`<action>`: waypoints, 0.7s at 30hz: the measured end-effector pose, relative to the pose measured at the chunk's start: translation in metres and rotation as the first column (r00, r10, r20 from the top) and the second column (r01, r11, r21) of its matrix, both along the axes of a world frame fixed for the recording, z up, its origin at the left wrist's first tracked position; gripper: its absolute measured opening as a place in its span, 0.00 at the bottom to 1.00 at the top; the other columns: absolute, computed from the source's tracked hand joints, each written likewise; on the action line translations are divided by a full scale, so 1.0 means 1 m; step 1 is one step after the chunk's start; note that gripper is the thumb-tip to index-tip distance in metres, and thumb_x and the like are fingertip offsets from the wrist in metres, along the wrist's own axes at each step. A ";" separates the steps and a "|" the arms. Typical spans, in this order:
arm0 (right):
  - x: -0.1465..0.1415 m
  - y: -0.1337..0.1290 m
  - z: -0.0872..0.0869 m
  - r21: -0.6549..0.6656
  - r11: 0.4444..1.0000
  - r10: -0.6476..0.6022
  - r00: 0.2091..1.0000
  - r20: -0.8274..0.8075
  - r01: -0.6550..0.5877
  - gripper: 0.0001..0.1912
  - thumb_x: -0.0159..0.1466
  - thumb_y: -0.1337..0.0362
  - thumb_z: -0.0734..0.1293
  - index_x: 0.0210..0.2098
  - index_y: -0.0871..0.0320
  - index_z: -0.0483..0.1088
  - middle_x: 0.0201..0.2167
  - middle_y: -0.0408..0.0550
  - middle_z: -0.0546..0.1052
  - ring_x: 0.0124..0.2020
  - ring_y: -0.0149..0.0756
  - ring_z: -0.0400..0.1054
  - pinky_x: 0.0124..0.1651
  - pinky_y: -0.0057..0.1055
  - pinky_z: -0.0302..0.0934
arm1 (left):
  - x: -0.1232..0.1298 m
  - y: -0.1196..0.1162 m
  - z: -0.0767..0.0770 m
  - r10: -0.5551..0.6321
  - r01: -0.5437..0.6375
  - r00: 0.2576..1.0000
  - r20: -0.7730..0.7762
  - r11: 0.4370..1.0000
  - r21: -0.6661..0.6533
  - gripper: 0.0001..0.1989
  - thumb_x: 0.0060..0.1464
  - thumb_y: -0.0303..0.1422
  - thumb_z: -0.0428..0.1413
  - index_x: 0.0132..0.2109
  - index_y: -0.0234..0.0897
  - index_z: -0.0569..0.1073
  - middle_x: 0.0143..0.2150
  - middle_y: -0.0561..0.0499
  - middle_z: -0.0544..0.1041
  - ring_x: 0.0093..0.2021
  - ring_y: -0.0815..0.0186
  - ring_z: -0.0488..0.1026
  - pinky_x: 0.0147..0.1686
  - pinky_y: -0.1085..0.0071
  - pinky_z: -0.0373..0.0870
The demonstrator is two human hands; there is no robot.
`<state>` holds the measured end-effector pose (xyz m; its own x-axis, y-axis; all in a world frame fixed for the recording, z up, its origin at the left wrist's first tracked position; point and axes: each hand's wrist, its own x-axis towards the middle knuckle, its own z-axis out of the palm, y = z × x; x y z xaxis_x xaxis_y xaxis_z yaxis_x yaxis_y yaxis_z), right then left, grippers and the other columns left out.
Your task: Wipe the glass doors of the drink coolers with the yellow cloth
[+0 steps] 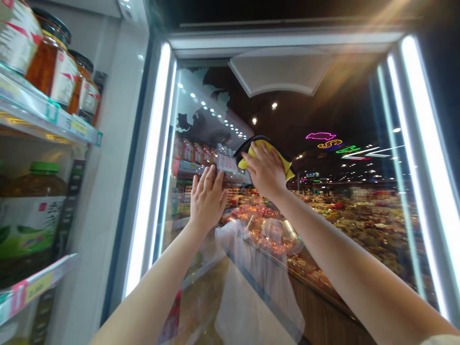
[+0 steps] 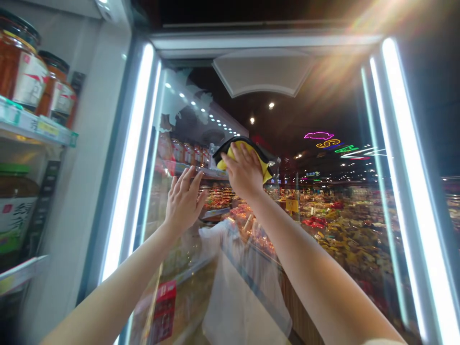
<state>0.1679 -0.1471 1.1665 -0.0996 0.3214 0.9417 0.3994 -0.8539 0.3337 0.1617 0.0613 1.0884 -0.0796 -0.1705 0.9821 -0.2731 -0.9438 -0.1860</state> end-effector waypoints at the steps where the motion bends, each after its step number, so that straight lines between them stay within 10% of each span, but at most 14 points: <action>1: -0.003 0.000 -0.010 -0.080 0.997 -0.007 1.000 -0.016 0.006 0.23 0.72 0.63 0.62 0.65 0.45 0.69 0.73 0.42 0.62 0.75 0.48 0.51 0.74 0.56 0.48 | 0.000 0.002 -0.002 -0.010 0.010 1.000 -0.002 1.000 -0.003 0.28 0.69 0.41 0.46 0.71 0.38 0.62 0.74 0.38 0.61 0.74 0.50 0.57 0.72 0.44 0.51; 7: -0.009 -0.016 -0.027 -0.108 0.994 -0.024 1.000 -0.016 0.022 0.21 0.72 0.65 0.61 0.62 0.50 0.72 0.70 0.45 0.66 0.72 0.46 0.57 0.74 0.53 0.51 | -0.005 0.023 -0.015 0.026 -0.027 0.998 -0.051 0.999 -0.027 0.27 0.69 0.41 0.46 0.70 0.38 0.64 0.73 0.38 0.62 0.74 0.49 0.57 0.71 0.42 0.52; 11: -0.002 0.028 -0.002 0.085 0.996 0.030 1.000 -0.003 -0.029 0.22 0.72 0.64 0.61 0.64 0.51 0.71 0.72 0.48 0.62 0.74 0.52 0.53 0.74 0.58 0.48 | -0.005 0.031 -0.019 0.072 -0.075 0.996 -0.061 0.996 -0.049 0.27 0.69 0.40 0.46 0.70 0.35 0.64 0.73 0.36 0.62 0.74 0.48 0.57 0.71 0.42 0.53; 15: -0.004 0.058 -0.007 -0.132 0.990 0.040 0.998 -0.037 -0.045 0.22 0.72 0.63 0.62 0.64 0.49 0.71 0.72 0.46 0.63 0.74 0.49 0.53 0.75 0.54 0.47 | -0.004 0.034 -0.021 0.078 -0.080 0.996 -0.054 0.996 -0.044 0.28 0.68 0.40 0.47 0.70 0.35 0.63 0.73 0.34 0.62 0.74 0.47 0.57 0.70 0.41 0.55; 18: -0.007 0.035 -0.010 -0.204 0.979 0.020 0.999 -0.050 -0.030 0.22 0.72 0.62 0.62 0.64 0.45 0.70 0.72 0.42 0.64 0.73 0.45 0.54 0.75 0.53 0.48 | -0.006 0.031 -0.022 0.068 -0.071 0.996 -0.048 0.996 -0.047 0.28 0.68 0.40 0.47 0.71 0.35 0.62 0.73 0.33 0.61 0.74 0.46 0.57 0.70 0.41 0.55; 21: -0.005 -0.015 -0.009 0.011 1.000 -0.010 0.999 -0.032 0.010 0.23 0.72 0.62 0.61 0.65 0.46 0.69 0.72 0.43 0.62 0.74 0.46 0.52 0.75 0.54 0.47 | -0.007 0.021 -0.021 0.036 -0.037 0.999 -0.027 0.999 -0.038 0.29 0.68 0.40 0.47 0.71 0.34 0.61 0.74 0.32 0.60 0.74 0.45 0.56 0.70 0.40 0.54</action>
